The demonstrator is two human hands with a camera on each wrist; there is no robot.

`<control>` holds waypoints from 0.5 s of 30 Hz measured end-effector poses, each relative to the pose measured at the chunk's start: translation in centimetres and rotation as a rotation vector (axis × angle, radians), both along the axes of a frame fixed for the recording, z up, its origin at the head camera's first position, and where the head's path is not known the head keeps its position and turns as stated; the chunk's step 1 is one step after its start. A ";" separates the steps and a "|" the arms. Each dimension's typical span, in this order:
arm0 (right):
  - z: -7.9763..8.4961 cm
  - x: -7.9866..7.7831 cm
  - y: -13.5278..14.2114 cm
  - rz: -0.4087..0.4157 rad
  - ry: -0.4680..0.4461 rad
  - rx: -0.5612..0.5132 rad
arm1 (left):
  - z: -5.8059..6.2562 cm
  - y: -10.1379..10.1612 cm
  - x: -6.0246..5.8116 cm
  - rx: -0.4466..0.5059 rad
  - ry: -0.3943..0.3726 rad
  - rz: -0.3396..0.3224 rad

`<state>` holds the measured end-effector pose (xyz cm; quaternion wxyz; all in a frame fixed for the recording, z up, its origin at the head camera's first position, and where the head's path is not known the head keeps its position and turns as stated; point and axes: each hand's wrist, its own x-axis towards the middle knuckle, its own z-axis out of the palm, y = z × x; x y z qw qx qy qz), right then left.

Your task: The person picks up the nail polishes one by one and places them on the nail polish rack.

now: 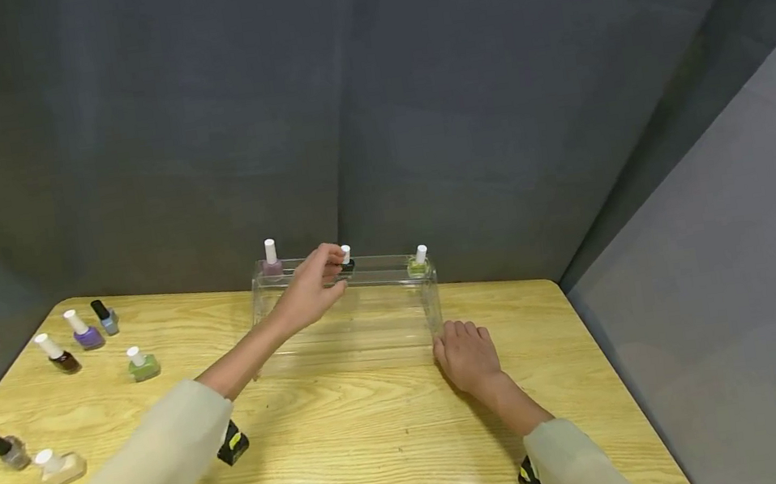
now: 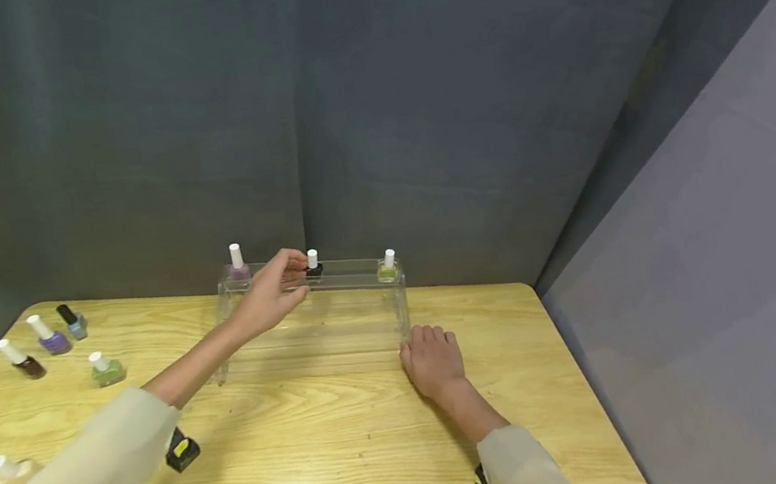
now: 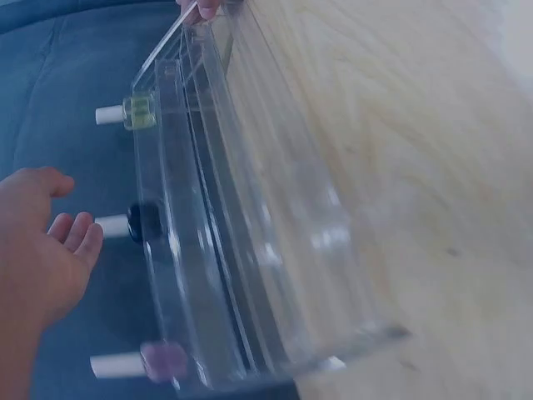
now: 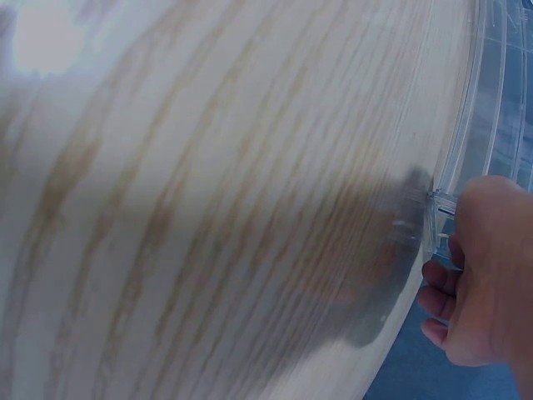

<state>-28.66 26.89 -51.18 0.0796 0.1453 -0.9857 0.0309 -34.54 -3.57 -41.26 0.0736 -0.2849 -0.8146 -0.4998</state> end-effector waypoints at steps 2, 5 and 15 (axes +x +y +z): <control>0.1 0.1 0.0 0.000 -0.002 0.000 | -0.3 -1.2 0.6 0.011 -0.017 0.010; 0.1 0.1 0.0 0.000 -0.002 -0.001 | -0.8 -3.1 1.4 0.014 -0.037 0.036; 0.2 0.2 -0.1 0.014 0.050 -0.001 | -1.7 -9.6 4.7 -0.028 -0.030 0.125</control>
